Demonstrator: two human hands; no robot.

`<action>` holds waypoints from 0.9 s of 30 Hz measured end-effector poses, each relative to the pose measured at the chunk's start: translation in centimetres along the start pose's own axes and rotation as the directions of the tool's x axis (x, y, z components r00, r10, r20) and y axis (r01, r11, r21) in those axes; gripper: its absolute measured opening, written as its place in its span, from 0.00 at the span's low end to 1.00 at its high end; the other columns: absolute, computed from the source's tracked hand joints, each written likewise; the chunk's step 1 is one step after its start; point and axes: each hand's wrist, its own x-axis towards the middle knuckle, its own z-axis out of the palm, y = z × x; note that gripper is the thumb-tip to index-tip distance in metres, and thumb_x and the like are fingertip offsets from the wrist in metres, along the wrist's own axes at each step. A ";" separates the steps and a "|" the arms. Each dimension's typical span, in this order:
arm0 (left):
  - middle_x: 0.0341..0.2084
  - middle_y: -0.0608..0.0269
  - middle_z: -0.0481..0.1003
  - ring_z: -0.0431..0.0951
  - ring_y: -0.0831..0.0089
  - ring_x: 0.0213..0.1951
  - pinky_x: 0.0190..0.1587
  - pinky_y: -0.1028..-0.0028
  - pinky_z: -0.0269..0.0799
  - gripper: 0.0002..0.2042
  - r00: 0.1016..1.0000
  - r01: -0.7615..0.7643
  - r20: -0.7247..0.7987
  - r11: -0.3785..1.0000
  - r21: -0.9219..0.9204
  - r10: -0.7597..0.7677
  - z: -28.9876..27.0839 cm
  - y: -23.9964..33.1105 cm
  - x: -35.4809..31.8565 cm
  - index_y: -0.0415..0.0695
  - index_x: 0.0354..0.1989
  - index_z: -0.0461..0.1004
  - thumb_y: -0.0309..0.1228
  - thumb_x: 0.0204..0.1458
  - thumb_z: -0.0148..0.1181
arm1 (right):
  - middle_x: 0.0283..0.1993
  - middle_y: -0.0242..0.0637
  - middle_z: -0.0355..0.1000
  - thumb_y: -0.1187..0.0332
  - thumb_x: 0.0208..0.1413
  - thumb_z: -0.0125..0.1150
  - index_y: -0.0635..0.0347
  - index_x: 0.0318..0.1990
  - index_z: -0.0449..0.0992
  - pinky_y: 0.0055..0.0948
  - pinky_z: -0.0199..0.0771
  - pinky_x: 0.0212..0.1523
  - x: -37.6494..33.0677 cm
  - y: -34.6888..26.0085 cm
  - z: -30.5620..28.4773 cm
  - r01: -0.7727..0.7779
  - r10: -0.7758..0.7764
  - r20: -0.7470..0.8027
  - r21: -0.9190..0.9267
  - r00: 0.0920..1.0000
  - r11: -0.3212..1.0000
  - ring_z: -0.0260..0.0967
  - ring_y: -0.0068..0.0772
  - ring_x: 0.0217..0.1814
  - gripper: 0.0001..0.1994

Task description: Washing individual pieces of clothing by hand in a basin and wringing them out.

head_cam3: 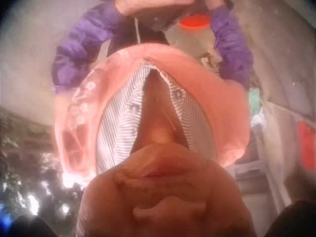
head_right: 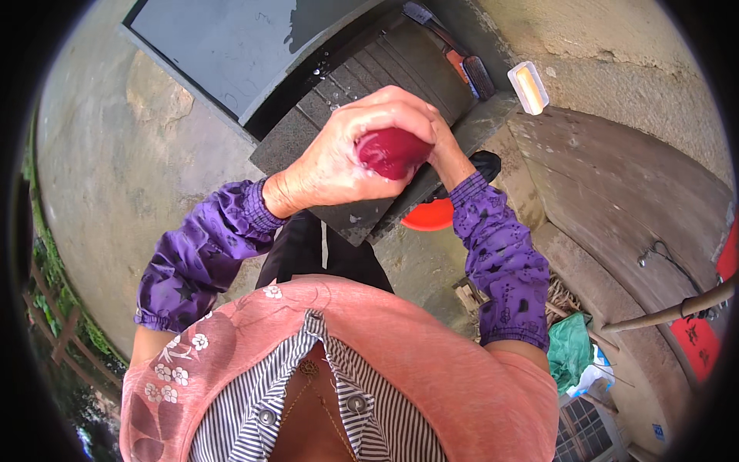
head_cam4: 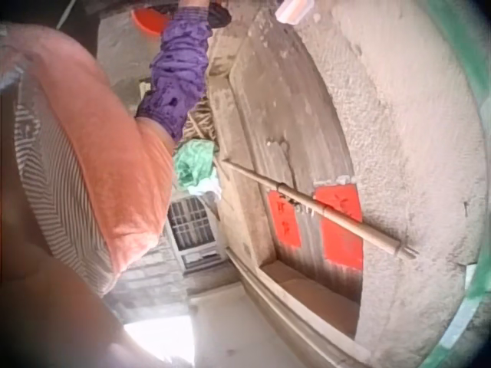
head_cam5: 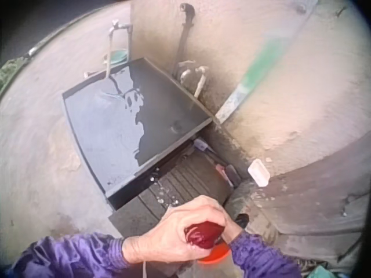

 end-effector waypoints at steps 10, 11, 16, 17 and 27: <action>0.32 0.64 0.66 0.68 0.61 0.37 0.41 0.64 0.67 0.17 0.954 -0.143 0.296 0.937 0.318 0.046 2.2 -8.0 -3.6 0.50 0.27 0.71 0.29 0.24 0.67 | 0.19 0.33 0.67 0.72 0.42 0.60 0.62 0.21 0.69 0.27 0.66 0.27 6.6 2.5 0.3 0.162 -0.260 -0.101 -0.555 0.960 0.816 0.64 0.22 0.23 0.07; 0.32 0.64 0.66 0.68 0.62 0.36 0.41 0.64 0.67 0.17 0.942 -0.150 0.333 0.931 0.332 0.033 2.3 -8.6 -3.9 0.50 0.28 0.71 0.30 0.24 0.67 | 0.19 0.34 0.67 0.72 0.41 0.60 0.61 0.21 0.68 0.29 0.67 0.27 6.8 2.4 0.9 0.305 -0.400 -0.008 -0.634 0.916 0.711 0.65 0.27 0.23 0.07; 0.40 0.63 0.68 0.67 0.61 0.43 0.47 0.63 0.67 0.21 0.799 -0.194 0.599 0.917 0.348 -0.058 2.7 -8.8 -4.2 0.49 0.33 0.73 0.30 0.22 0.67 | 0.19 0.33 0.62 0.73 0.36 0.62 0.57 0.17 0.64 0.34 0.64 0.27 5.9 0.9 2.1 0.598 -0.604 0.300 -0.705 0.738 0.380 0.62 0.37 0.24 0.10; 0.32 0.66 0.67 0.68 0.65 0.36 0.42 0.66 0.67 0.14 0.789 -0.289 0.615 0.887 0.360 0.007 2.8 -8.4 -3.7 0.50 0.26 0.72 0.32 0.26 0.66 | 0.19 0.33 0.61 0.73 0.36 0.61 0.57 0.16 0.64 0.33 0.63 0.28 5.5 0.8 2.5 0.602 -0.606 0.330 -0.730 0.724 0.322 0.62 0.36 0.25 0.10; 0.28 0.61 0.73 0.74 0.64 0.29 0.31 0.69 0.71 0.06 0.554 -0.275 0.810 0.876 0.396 -0.192 11.7 -12.7 -2.4 0.46 0.21 0.71 0.33 0.33 0.58 | 0.19 0.25 0.61 0.66 0.35 0.59 0.50 0.16 0.65 0.30 0.61 0.33 3.8 2.4 -0.3 0.558 -0.490 0.439 -0.821 0.754 0.124 0.61 0.29 0.30 0.08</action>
